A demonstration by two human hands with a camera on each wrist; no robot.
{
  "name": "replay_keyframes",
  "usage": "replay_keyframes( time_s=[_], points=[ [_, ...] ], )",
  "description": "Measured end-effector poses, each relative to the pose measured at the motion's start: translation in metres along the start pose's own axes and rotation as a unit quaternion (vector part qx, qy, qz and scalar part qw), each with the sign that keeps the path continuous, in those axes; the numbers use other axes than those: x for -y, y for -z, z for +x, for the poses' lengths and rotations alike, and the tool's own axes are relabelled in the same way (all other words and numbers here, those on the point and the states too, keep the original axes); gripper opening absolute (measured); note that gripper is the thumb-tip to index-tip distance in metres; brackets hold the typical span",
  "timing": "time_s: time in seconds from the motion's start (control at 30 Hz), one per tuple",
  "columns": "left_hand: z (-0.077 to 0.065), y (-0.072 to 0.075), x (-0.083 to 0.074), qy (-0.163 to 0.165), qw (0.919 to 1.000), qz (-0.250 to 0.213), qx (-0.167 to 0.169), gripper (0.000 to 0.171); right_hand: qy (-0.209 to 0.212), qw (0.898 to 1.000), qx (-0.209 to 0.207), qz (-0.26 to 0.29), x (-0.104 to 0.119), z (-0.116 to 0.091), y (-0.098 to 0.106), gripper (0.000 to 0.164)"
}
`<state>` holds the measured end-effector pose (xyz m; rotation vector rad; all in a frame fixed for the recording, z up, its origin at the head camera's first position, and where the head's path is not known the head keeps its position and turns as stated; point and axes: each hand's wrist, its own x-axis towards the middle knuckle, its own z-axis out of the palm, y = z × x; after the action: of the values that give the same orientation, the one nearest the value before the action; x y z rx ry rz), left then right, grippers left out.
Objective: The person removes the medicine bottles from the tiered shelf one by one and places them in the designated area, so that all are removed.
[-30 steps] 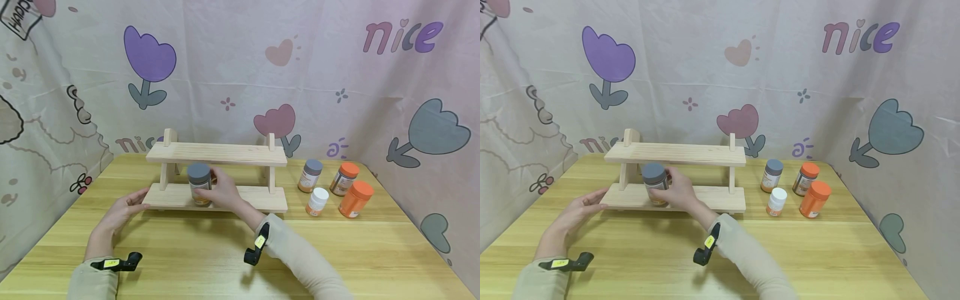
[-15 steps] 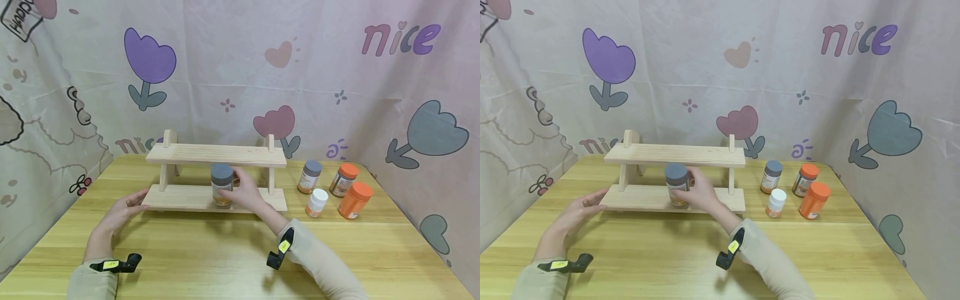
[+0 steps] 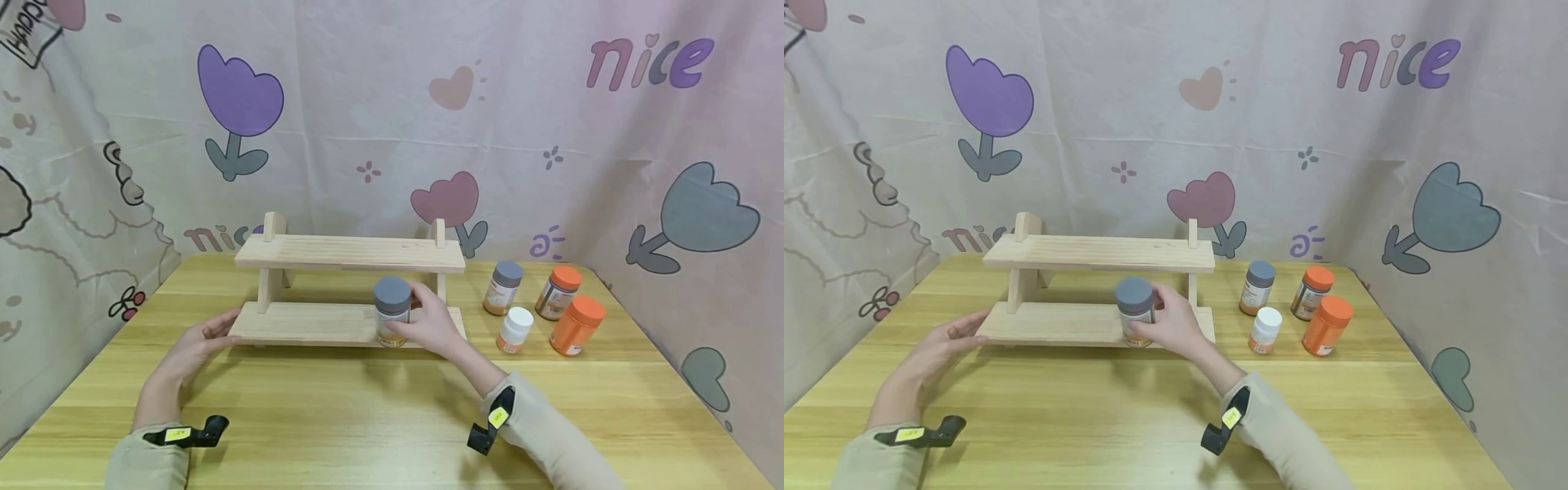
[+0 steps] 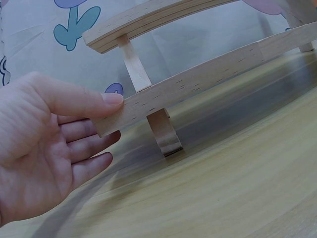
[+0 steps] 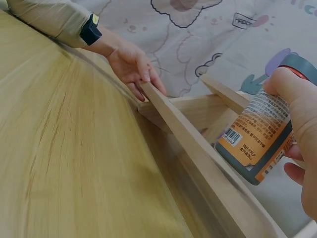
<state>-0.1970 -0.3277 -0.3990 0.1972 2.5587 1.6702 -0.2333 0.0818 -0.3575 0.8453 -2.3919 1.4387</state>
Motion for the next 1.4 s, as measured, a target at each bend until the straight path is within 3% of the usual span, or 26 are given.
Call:
replay_keyframes(
  time_s=[0.2, 0.37, 0.53, 0.93, 1.4],
  points=[
    [0.000, 0.000, 0.000, 0.003, 1.0000, -0.004, 0.001, 0.074, -0.008, 1.000, -0.005, 0.004, -0.006, -0.013, 0.018, 0.057],
    [0.000, 0.000, 0.001, 0.009, 0.9999, -0.004, -0.002, 0.075, 0.000, 1.000, -0.010, -0.001, 0.011, -0.021, 0.041, 0.056],
    [-0.001, 0.000, 0.002, 0.017, 0.9998, -0.002, -0.003, 0.076, 0.001, 0.999, -0.035, -0.039, -0.007, -0.028, 0.061, 0.057],
    [-0.002, -0.002, 0.002, 0.012, 0.9998, -0.018, -0.001, 0.073, -0.049, 0.993, -0.081, -0.070, -0.017, -0.048, 0.117, 0.061],
    [-0.001, -0.002, -0.002, 0.012, 0.9998, -0.017, -0.002, 0.074, -0.090, 0.978, -0.134, -0.135, -0.019, -0.067, 0.182, 0.059]
  ],
)
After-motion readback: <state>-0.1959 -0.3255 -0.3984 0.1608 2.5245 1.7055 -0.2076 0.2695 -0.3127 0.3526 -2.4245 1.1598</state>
